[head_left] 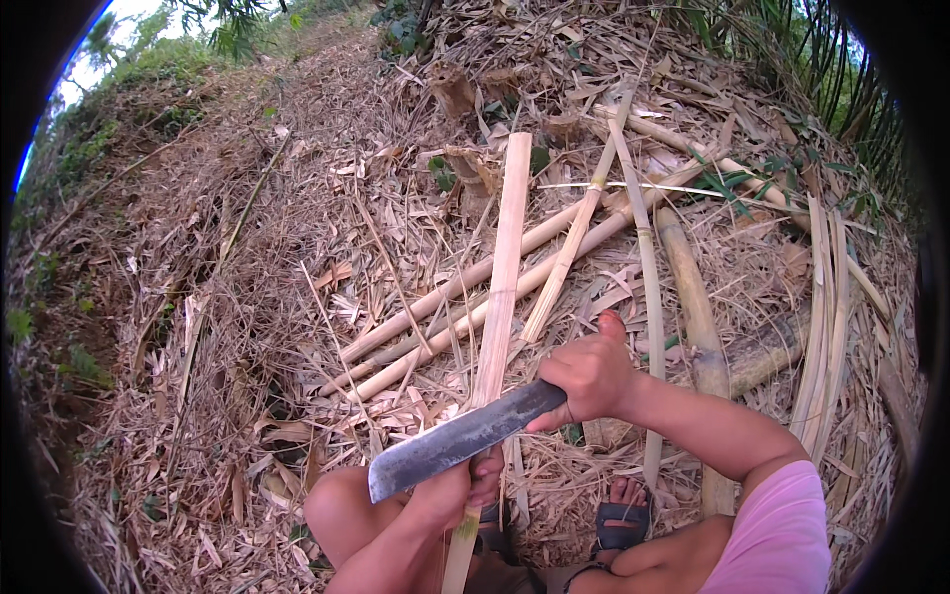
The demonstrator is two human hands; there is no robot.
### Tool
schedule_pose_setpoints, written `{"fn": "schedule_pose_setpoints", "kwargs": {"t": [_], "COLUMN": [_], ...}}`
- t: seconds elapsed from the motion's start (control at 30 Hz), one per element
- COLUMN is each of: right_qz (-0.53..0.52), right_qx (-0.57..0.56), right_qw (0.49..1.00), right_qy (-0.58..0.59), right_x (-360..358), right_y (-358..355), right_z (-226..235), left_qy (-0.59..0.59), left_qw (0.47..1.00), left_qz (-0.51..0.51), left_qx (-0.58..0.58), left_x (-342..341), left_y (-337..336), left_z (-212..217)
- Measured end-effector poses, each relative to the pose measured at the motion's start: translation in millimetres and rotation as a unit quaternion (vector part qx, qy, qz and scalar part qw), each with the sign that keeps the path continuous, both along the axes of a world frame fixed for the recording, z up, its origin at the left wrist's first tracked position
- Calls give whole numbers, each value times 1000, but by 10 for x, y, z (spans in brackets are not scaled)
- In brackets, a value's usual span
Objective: The person scrapes the outer surface of a bamboo pole using a machete and then strips off pieces of the bamboo.
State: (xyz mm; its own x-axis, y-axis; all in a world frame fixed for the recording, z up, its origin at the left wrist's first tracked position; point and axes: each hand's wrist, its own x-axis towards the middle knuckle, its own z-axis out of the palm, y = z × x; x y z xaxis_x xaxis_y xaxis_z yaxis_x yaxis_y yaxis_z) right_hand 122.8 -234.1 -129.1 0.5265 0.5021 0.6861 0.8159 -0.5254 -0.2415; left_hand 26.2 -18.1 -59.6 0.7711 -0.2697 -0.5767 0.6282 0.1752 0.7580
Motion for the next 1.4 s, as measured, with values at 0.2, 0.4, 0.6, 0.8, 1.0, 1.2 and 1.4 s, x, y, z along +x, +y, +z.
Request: {"fn": "schedule_pose_setpoints", "kwargs": {"t": [0.2, 0.4, 0.6, 0.8, 1.0, 1.2, 1.4], "right_qz": [-16, -95, -423, -132, -8, 58, 73], "right_qx": [-33, -47, 269, 419, 392, 420, 457], "right_qw": [998, 994, 810, 729, 700, 641, 615], "right_qy": [-42, 17, 305, 526, 597, 640, 638], "right_x": [187, 343, 1084, 812, 544, 349, 352], "right_y": [-142, -324, -1589, -785, -344, 66, 89], "right_z": [126, 94, 221, 185, 414, 642, 712], "left_qy": [8, 23, -14, 1, -11, -8, -10], "left_qw": [999, 999, 998, 999, 998, 999, 999], "left_qz": [-44, -1, -6, 21, -1, 0, 26], "left_qx": [-29, -22, -62, -38, -68, -47, -44], "left_x": [58, 89, -1, 222, 183, 163, 196], "left_y": [73, 28, 78, 180, 17, -4, -49], "left_z": [68, 137, 542, 224, 231, 182, 94]}}
